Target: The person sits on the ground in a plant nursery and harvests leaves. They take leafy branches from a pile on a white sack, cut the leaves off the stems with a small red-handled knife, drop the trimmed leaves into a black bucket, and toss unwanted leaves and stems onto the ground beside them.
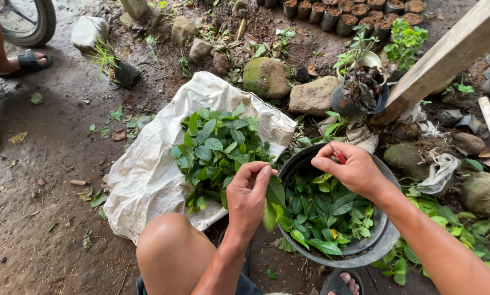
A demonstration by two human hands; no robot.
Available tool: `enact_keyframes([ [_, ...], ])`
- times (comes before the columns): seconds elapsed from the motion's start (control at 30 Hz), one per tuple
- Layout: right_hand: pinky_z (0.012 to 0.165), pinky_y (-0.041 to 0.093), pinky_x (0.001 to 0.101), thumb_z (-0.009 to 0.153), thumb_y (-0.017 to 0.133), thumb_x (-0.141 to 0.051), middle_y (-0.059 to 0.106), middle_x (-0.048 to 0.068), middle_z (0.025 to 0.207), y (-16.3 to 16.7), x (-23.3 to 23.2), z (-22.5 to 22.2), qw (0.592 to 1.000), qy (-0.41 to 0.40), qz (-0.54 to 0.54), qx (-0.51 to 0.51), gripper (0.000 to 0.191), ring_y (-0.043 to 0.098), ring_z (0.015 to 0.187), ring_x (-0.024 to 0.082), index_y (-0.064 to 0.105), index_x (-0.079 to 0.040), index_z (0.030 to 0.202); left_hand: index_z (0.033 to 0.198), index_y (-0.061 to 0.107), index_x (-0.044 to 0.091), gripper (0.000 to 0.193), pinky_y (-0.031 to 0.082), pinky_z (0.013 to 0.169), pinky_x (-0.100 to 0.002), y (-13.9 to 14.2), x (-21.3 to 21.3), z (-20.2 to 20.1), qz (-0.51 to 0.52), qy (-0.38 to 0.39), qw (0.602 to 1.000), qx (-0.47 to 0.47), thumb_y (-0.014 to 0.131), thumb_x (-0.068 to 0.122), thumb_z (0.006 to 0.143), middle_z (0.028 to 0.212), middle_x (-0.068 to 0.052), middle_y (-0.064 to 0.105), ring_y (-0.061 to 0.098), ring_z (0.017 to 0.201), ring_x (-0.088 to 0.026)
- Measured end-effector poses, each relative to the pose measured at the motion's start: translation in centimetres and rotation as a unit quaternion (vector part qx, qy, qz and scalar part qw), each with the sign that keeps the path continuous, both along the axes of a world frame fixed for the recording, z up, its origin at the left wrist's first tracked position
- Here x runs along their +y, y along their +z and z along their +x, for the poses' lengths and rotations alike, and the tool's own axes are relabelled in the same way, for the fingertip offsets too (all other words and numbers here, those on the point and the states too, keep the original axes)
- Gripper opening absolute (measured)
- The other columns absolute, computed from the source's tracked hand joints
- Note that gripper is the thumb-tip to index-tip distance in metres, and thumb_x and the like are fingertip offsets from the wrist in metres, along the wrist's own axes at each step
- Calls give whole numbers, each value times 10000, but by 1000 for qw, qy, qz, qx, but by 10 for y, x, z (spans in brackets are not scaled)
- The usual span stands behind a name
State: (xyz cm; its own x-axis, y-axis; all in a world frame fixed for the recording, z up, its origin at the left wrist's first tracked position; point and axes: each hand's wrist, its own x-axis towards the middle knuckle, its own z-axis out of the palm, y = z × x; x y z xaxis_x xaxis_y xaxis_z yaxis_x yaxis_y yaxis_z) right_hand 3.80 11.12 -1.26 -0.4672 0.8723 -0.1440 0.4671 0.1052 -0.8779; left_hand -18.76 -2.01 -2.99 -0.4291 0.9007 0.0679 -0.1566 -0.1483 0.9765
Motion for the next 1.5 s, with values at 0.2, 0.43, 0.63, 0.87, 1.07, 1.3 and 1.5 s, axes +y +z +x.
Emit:
enact_keyframes([
  [0.2, 560, 393, 230, 902, 752, -219, 563, -92, 708, 24, -50, 8, 1000, 24, -9, 11, 174, 434, 641, 19, 757, -48, 932, 1127, 648, 31, 128, 473, 655, -222, 0, 13, 1, 21, 47, 990, -134, 620, 123, 1043, 1081, -103, 790, 619, 765, -54],
  [0.43, 565, 401, 248, 889, 756, -179, 543, -47, 706, 54, -81, 20, 994, -4, 107, 16, 148, 438, 626, 59, 763, -38, 931, 1114, 562, 84, 134, 568, 682, -286, 9, 20, 1, 40, 4, 949, -314, 603, 182, 1032, 1155, -144, 748, 721, 837, -135],
  [0.63, 524, 425, 279, 854, 771, -208, 528, 15, 680, 61, -89, 13, 975, 49, 215, -37, 183, 504, 562, 106, 754, -56, 955, 1119, 565, 78, 138, 580, 699, -289, 11, 16, 17, 43, 3, 955, -293, 603, 186, 1041, 1171, -148, 749, 706, 833, -130],
  [0.87, 549, 429, 308, 886, 740, -158, 545, 27, 713, 58, -88, 10, 975, 36, 221, -5, 128, 503, 575, 133, 723, -34, 913, 1123, 563, 77, 140, 577, 707, -289, 13, 16, 19, 46, 12, 955, -294, 601, 185, 1041, 1169, -151, 744, 692, 824, -117],
  [1.07, 496, 416, 309, 828, 748, -159, 539, 37, 677, 50, -85, 11, 981, 38, 186, -40, 146, 504, 526, 129, 721, -29, 890, 1130, 563, 76, 139, 579, 724, -290, 11, 18, 21, 57, 14, 954, -295, 599, 184, 1051, 1177, -144, 742, 666, 823, -103],
  [1.3, 535, 441, 315, 826, 721, -140, 544, 45, 682, 28, -84, 4, 987, 44, 150, -29, 122, 511, 554, 146, 688, -24, 843, 1121, 564, 78, 140, 558, 686, -276, 5, 19, 24, 45, 33, 950, -309, 595, 178, 1027, 1146, -153, 741, 696, 815, -131],
  [1.5, 589, 440, 286, 882, 704, -139, 562, 14, 691, 4, -88, -5, 994, 33, 100, 5, 136, 496, 616, 107, 677, -14, 838, 1132, 566, 71, 122, 514, 665, -239, -7, 18, 26, 81, 31, 943, -322, 605, 158, 1057, 1159, -158, 749, 642, 787, -90],
])
